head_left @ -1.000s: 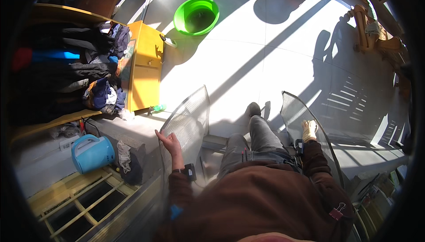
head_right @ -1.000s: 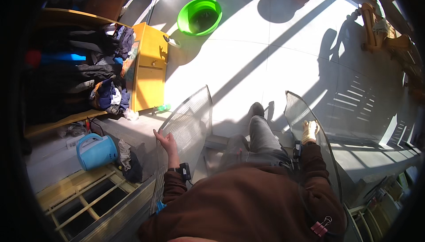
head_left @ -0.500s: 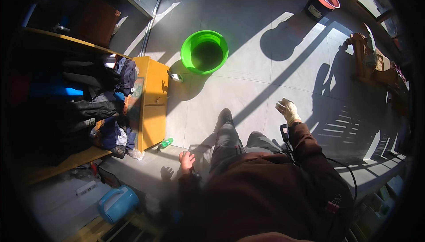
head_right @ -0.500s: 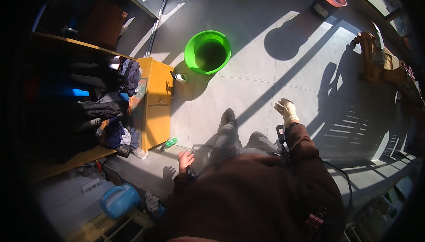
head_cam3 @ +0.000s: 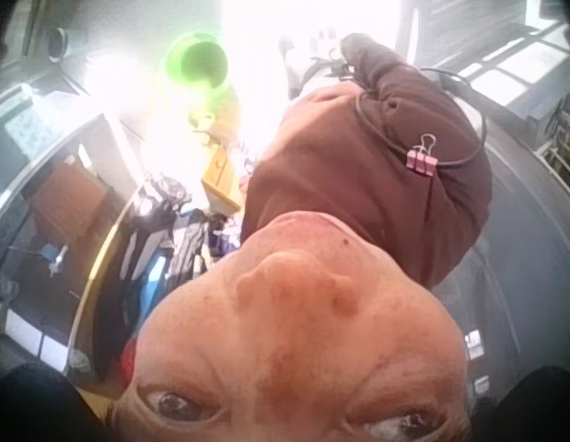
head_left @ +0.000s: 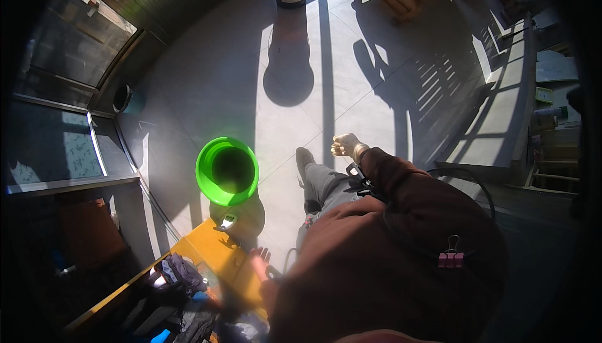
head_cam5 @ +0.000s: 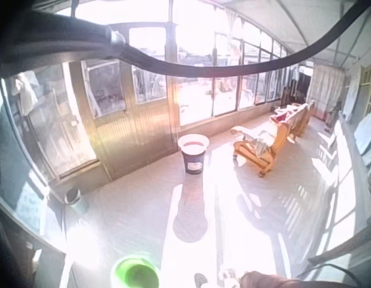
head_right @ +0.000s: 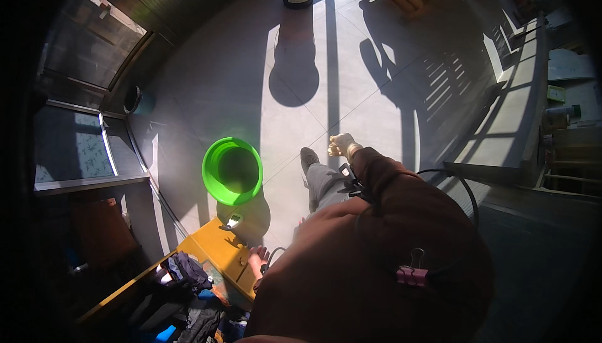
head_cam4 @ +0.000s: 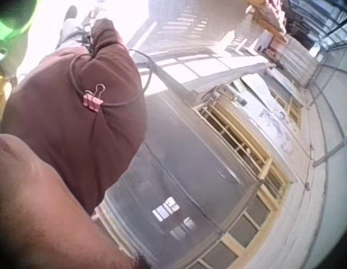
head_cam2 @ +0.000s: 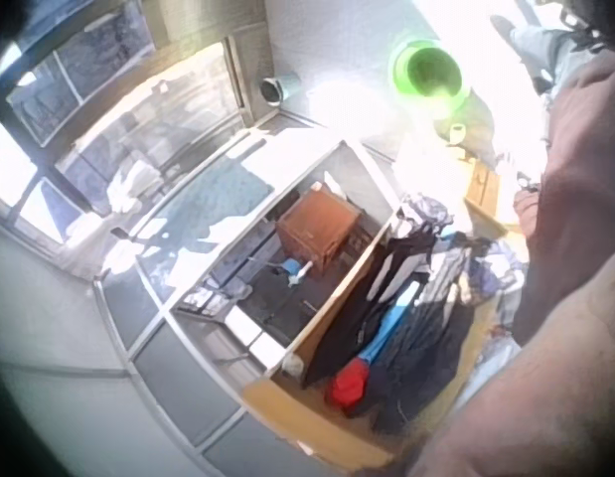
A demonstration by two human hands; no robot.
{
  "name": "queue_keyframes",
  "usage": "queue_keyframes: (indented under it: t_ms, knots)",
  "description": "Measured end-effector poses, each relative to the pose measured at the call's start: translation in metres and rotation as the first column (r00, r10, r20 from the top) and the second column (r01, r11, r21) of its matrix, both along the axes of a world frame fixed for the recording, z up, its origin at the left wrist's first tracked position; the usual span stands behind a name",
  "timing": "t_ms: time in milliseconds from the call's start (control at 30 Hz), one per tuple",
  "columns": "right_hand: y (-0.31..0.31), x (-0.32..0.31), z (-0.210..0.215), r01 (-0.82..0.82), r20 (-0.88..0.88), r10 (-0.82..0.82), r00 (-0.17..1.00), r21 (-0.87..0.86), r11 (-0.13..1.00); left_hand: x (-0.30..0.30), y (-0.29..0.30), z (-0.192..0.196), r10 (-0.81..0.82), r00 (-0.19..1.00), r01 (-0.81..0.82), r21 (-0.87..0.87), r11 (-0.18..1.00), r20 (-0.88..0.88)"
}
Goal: The person carries a green basin, adds a dark lumpy substance, then scoops hot water from a large pot into the basin. They walk back inside and spray a cleaning solution into the basin, mixing the contents.
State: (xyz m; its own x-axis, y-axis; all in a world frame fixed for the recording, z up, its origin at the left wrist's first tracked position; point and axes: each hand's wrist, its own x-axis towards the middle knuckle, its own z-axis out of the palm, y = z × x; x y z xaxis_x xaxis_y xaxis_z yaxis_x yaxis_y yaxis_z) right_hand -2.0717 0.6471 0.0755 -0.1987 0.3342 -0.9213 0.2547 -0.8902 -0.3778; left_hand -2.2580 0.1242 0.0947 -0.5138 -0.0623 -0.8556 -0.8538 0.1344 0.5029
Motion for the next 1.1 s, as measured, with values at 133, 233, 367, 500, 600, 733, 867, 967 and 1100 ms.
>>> queue_keyframes:
  t_ms: [133, 233, 367, 500, 600, 733, 867, 967, 1100]
  knots:
    - [0.049, -0.014, -0.02, 0.067, -0.013, -0.067, 0.998, 0.002, 0.998, -0.036, 0.037, 0.0, -0.049, 0.985, -0.046, 0.529, 0.847, 0.165]
    - [0.095, -0.021, -0.035, 0.223, -0.416, -0.392, 0.821, -0.398, 0.89, -0.085, 0.082, -0.012, -0.486, 0.83, -0.109, 0.934, 0.341, 0.274]
    - [0.132, -0.036, -0.043, 0.257, -0.334, -0.316, 0.888, -0.21, 0.943, -0.137, 0.133, -0.021, -0.79, 0.604, 0.725, 0.486, 0.488, -0.108]
    - [0.142, -0.038, -0.046, 0.299, -0.258, -0.372, 0.892, -0.279, 0.912, -0.173, 0.195, -0.02, -0.664, 0.745, 0.587, 0.525, 0.616, -0.054]
    - [0.131, -0.032, -0.05, 0.33, -0.313, -0.42, 0.851, -0.303, 0.894, -0.192, 0.214, -0.001, -0.637, 0.767, 0.605, 0.244, 0.758, 0.079]
    - [0.104, -0.026, -0.056, 0.355, -0.19, -0.407, 0.894, -0.256, 0.899, -0.206, 0.23, 0.004, -0.564, 0.822, 0.543, 0.189, 0.818, 0.081]
    - [0.075, -0.027, -0.065, 0.503, -0.068, -0.555, 0.829, -0.342, 0.794, -0.219, 0.218, -0.012, -0.591, 0.801, 0.571, 0.176, 0.802, 0.094]
    - [0.052, -0.034, -0.083, 0.502, -0.063, -0.518, 0.853, -0.173, 0.847, -0.235, 0.187, -0.025, -0.57, 0.815, 0.501, 0.366, 0.784, 0.107]
    - [0.022, -0.069, -0.12, -0.216, -0.126, 0.239, 0.963, 0.176, 0.961, -0.265, 0.128, -0.035, -0.57, 0.819, 0.501, 0.4, 0.768, 0.068]
